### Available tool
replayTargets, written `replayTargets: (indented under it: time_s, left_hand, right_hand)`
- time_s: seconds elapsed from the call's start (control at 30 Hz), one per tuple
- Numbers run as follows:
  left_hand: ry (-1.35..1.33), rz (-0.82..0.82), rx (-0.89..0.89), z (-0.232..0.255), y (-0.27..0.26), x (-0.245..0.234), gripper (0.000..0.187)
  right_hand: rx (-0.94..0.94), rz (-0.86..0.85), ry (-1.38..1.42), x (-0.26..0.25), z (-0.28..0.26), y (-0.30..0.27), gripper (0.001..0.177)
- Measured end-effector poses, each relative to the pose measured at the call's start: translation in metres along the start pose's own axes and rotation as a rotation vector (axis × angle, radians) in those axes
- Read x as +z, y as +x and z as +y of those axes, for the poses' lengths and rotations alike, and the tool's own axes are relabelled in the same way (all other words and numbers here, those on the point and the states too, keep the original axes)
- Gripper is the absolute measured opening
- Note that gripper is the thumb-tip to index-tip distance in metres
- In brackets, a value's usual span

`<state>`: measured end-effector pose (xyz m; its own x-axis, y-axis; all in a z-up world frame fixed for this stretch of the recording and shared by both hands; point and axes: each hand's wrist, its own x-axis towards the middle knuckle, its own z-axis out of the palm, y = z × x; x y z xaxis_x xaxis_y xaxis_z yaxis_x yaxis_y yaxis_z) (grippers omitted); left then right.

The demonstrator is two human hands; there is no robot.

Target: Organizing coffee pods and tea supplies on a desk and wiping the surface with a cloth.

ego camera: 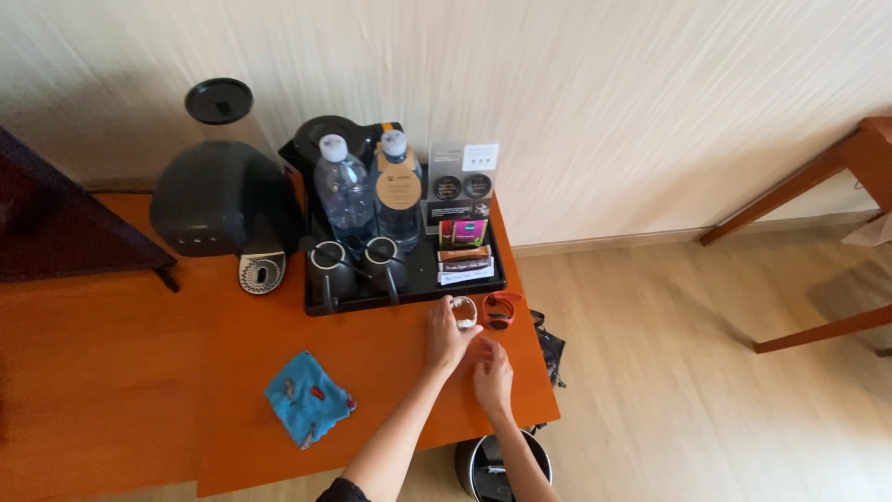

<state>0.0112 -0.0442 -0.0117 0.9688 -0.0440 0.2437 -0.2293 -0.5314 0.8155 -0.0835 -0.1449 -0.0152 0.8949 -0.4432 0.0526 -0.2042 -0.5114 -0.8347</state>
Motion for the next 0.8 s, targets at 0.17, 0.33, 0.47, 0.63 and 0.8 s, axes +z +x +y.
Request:
replayTargets:
  time_s: [0.17,0.33,0.47,0.63,0.8]
  left_hand:
    - [-0.02,-0.049,-0.141,0.017,0.0,-0.006,0.094]
    - [-0.071,-0.049,-0.131,-0.003,0.0,0.004,0.088]
    - [-0.073,-0.076,-0.071,-0.013,0.0,0.006,0.09]
    - [-0.061,-0.158,-0.149,0.003,-0.007,-0.012,0.098]
    - [-0.117,-0.134,-0.15,0.004,-0.016,-0.017,0.104]
  right_hand:
    - [-0.036,-0.027,0.034,-0.001,-0.001,0.002,0.052]
    - [-0.01,-0.093,0.068,-0.001,-0.01,0.006,0.056]
    - [-0.046,-0.096,0.031,0.003,-0.001,0.007,0.061]
    - [-0.014,-0.102,0.04,0.005,-0.001,0.006,0.061]
    - [-0.017,-0.108,0.028,-0.001,-0.008,0.001,0.06]
